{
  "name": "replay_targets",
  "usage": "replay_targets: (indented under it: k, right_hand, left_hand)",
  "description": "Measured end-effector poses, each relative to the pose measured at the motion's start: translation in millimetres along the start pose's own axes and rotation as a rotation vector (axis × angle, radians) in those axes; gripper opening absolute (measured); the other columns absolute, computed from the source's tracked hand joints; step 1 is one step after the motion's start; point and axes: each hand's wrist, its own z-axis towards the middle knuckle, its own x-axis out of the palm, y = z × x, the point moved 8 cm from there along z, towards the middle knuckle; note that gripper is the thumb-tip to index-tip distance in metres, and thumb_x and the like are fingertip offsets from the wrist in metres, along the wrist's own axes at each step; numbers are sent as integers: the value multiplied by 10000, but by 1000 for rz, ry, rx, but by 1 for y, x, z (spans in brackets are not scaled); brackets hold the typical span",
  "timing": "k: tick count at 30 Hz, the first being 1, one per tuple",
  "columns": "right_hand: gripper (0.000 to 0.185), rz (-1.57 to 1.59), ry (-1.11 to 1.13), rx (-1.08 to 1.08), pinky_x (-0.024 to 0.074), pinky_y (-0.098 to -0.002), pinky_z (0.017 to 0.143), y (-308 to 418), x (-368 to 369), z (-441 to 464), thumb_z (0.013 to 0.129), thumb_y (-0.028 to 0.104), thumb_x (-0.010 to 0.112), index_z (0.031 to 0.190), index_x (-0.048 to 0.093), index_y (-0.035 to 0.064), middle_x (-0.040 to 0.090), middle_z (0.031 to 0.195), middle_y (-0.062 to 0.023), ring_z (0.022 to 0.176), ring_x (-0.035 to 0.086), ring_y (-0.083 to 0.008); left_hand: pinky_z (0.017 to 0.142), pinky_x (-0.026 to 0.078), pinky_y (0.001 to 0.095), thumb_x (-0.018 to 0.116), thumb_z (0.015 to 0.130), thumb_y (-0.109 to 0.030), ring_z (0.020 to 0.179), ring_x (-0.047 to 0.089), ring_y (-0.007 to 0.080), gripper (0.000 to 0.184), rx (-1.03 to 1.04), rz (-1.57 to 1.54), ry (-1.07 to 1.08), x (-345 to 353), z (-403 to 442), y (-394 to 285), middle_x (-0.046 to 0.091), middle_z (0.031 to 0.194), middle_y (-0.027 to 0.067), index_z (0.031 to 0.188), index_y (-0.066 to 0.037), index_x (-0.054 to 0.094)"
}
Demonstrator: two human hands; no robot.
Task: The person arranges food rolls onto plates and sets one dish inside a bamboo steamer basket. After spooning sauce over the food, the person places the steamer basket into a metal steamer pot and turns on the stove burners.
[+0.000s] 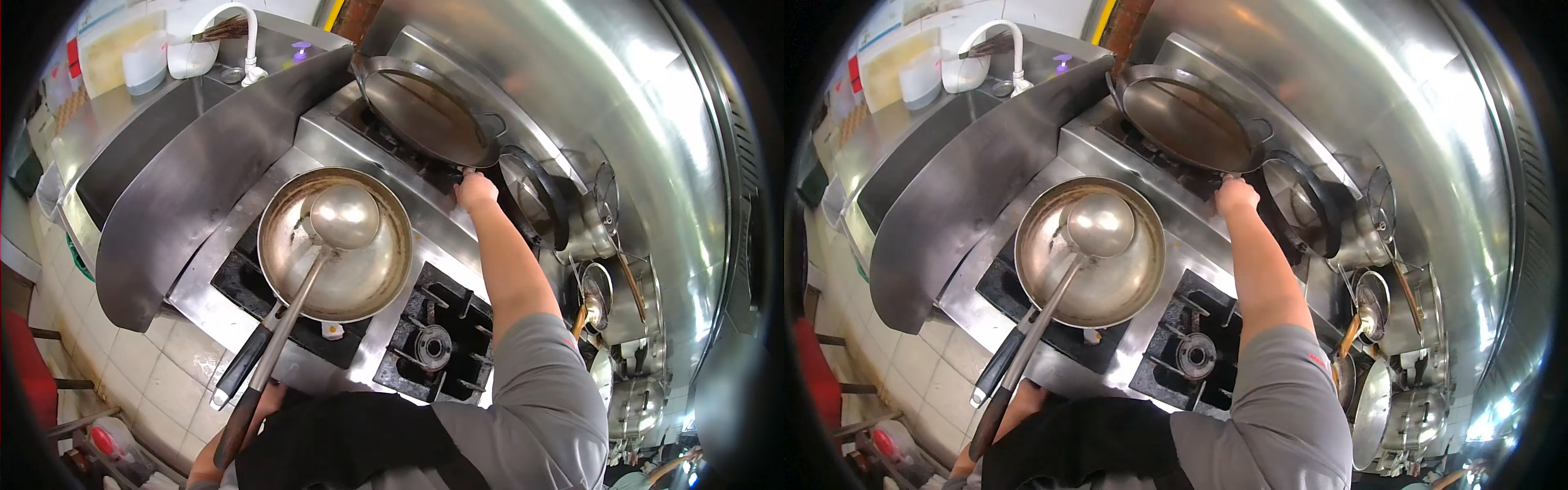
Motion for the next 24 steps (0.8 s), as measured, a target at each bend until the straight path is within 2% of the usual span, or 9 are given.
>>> replay_targets:
  k: [1, 4, 7, 10, 16, 19, 22, 24]
  right_hand:
    - [499, -10, 23, -42, 530, -437, 950, 4, -1, -3, 942, 379, 601, 1355, 546, 105, 604, 1285, -183, 1157, 630, -322]
    - [551, -84, -55, -143, 535, -434, 935, 11, -14, -22, 915, 366, 634, 1380, 511, 98, 628, 1235, -186, 1119, 643, -325]
    - [499, 8, -109, -318, 546, -445, 903, 13, -20, -30, 926, 303, 617, 1378, 513, 120, 617, 1248, -204, 1079, 664, -339]
    - [529, -22, 28, -360, 547, -432, 878, 17, -41, -47, 886, 209, 640, 1394, 507, 153, 654, 1172, -191, 1015, 675, -335]
    - [561, -162, -182, -429, 574, -431, 780, 22, -33, -35, 875, 60, 566, 1413, 504, 208, 657, 1135, -191, 941, 694, -336]
    - [577, -188, -94, -434, 581, -424, 758, 35, -30, -33, 875, 28, 533, 1421, 503, 212, 653, 1134, -193, 918, 701, -330]
    - [566, -207, -117, -446, 582, -419, 744, 45, -25, -29, 881, 67, 562, 1424, 510, 217, 652, 1136, -193, 915, 705, -321]
    - [548, -256, -135, -457, 582, -417, 732, 53, -25, -35, 892, 110, 581, 1426, 512, 215, 653, 1120, -189, 911, 708, -307]
  left_hand:
    - [906, 509, 431, 640, 895, -241, 1104, 651, 405, 382, 25, -10, -23, 0, 1, 0, 687, 1098, 287, 1141, 52, 654]
    - [915, 506, 434, 635, 896, -242, 1104, 649, 407, 375, 39, 50, -16, -1, -1, 3, 686, 1098, 287, 1139, 43, 658]
    - [927, 503, 434, 638, 893, -231, 1106, 647, 412, 360, 34, 7, -9, -2, -2, -3, 693, 1089, 275, 1139, 31, 662]
    - [948, 495, 429, 641, 889, -209, 1137, 634, 405, 360, 29, 58, 29, -3, -1, -10, 690, 1126, 260, 1165, 22, 655]
    - [1005, 467, 419, 642, 889, -198, 1222, 584, 393, 398, 69, 136, 8, 5, 10, 22, 642, 1238, 267, 1228, 10, 628]
    - [1025, 455, 418, 633, 892, -184, 1235, 572, 398, 396, 102, 159, -62, 5, 10, 31, 638, 1250, 260, 1240, 6, 625]
    - [1047, 439, 416, 623, 896, -173, 1259, 553, 395, 403, -17, 17, 17, 2, 1, 7, 628, 1277, 249, 1257, 7, 616]
    - [1052, 434, 416, 625, 897, -175, 1267, 548, 390, 404, -5, -14, 30, 1, 0, -3, 622, 1288, 247, 1257, 6, 616]
